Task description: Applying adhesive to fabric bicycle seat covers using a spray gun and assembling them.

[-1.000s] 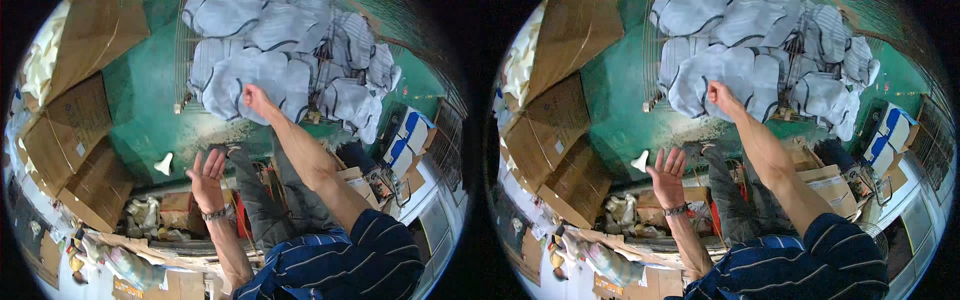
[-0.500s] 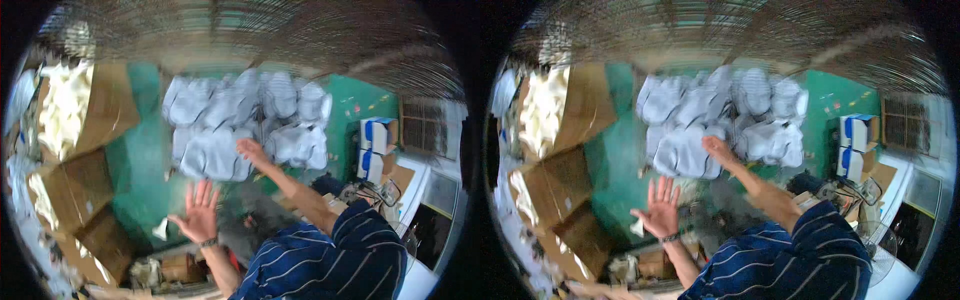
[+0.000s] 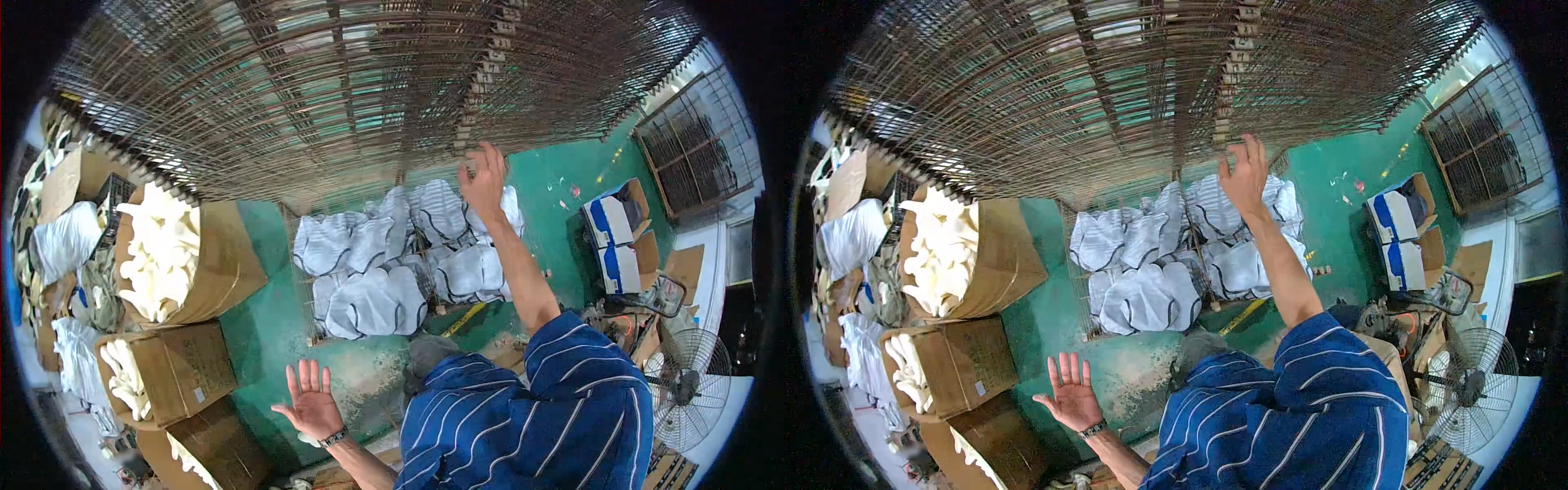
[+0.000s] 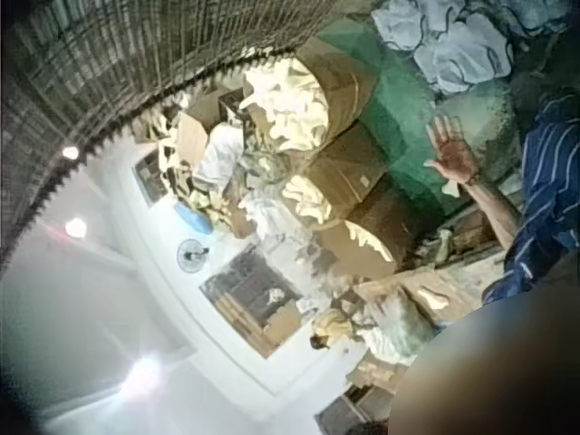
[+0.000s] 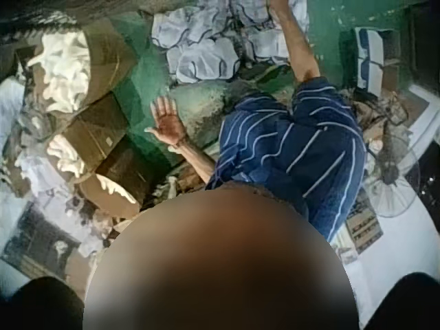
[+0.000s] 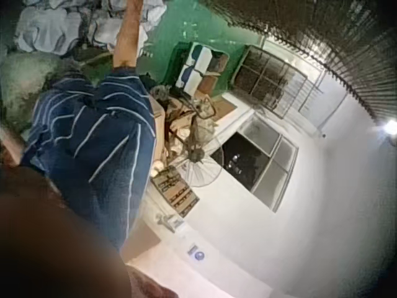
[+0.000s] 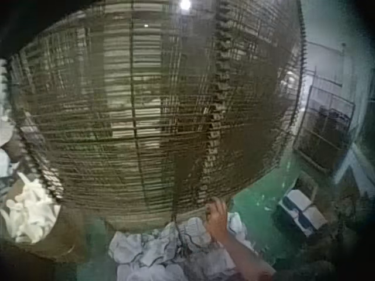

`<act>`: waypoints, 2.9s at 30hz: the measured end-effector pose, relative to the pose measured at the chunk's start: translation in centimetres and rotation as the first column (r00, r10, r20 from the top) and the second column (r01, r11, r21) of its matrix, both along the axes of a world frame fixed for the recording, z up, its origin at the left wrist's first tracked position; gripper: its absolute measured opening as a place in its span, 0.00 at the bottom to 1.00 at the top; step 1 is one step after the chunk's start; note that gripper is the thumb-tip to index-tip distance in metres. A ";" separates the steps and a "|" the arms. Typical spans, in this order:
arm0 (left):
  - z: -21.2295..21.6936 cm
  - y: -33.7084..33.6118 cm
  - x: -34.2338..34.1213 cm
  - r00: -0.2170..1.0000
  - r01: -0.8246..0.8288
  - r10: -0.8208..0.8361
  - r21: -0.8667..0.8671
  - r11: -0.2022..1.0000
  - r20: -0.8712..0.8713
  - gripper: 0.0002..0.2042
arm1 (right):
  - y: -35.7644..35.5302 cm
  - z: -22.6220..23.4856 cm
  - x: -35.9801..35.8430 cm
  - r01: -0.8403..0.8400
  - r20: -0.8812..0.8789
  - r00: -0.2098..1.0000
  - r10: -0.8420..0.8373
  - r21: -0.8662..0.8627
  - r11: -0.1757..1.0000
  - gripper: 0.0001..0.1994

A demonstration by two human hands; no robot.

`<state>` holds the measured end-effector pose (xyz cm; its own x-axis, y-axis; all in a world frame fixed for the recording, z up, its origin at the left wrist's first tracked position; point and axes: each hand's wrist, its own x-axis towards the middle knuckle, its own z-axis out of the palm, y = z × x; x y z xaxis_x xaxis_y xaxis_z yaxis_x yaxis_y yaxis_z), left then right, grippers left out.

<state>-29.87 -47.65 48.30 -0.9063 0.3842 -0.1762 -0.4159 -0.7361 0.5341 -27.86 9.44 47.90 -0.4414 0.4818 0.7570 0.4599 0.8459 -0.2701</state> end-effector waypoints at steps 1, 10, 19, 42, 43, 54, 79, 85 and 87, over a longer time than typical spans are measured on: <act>0.3 -1.1 0.9 1.000 -0.031 0.031 -0.037 0.999 0.003 0.47 | 0.8 -0.3 0.0 -0.011 -0.013 1.000 0.011 0.003 1.000 0.15; -2.7 -12.2 13.6 0.951 -0.306 0.309 -0.092 0.948 0.012 0.44 | -5.6 -4.1 6.3 0.037 0.248 0.967 -0.048 0.051 0.998 0.12; -2.5 -19.5 24.1 0.837 -0.546 0.537 0.094 0.833 0.104 0.43 | -20.4 -21.0 26.4 0.292 0.883 -0.103 0.458 -0.413 0.863 0.22; 4.4 -29.0 52.8 -0.436 -0.825 0.893 -0.344 -0.448 -0.117 0.34 | -61.8 -25.2 3.0 -0.206 0.313 -0.755 0.576 -0.948 0.244 0.12; 4.7 -27.8 53.6 -0.531 -0.713 0.829 -0.437 -0.549 -0.176 0.32 | -67.5 -23.9 3.4 -0.309 0.393 -0.813 0.429 -0.917 0.253 0.12; 1.7 -26.5 59.2 -0.182 0.749 0.921 -0.655 -0.097 -0.345 0.57 | -107.3 -16.4 16.8 -0.213 0.236 -0.971 -0.048 -0.935 -0.284 0.18; -9.9 -7.0 58.5 -0.971 0.221 -0.233 -0.588 -0.778 -0.057 0.26 | -85.3 2.7 42.6 0.232 -0.251 -0.622 -0.742 -0.964 0.131 0.18; -12.1 3.5 55.2 -0.974 0.074 -0.202 -0.692 -0.718 0.106 0.26 | -77.5 -1.6 61.8 0.418 0.028 -0.719 -0.694 -0.781 -0.464 0.32; -12.1 6.2 54.9 -0.965 0.090 -0.234 -0.685 -0.723 0.120 0.25 | -77.5 -6.9 67.3 0.377 0.179 -0.804 -0.567 -0.585 -0.719 0.38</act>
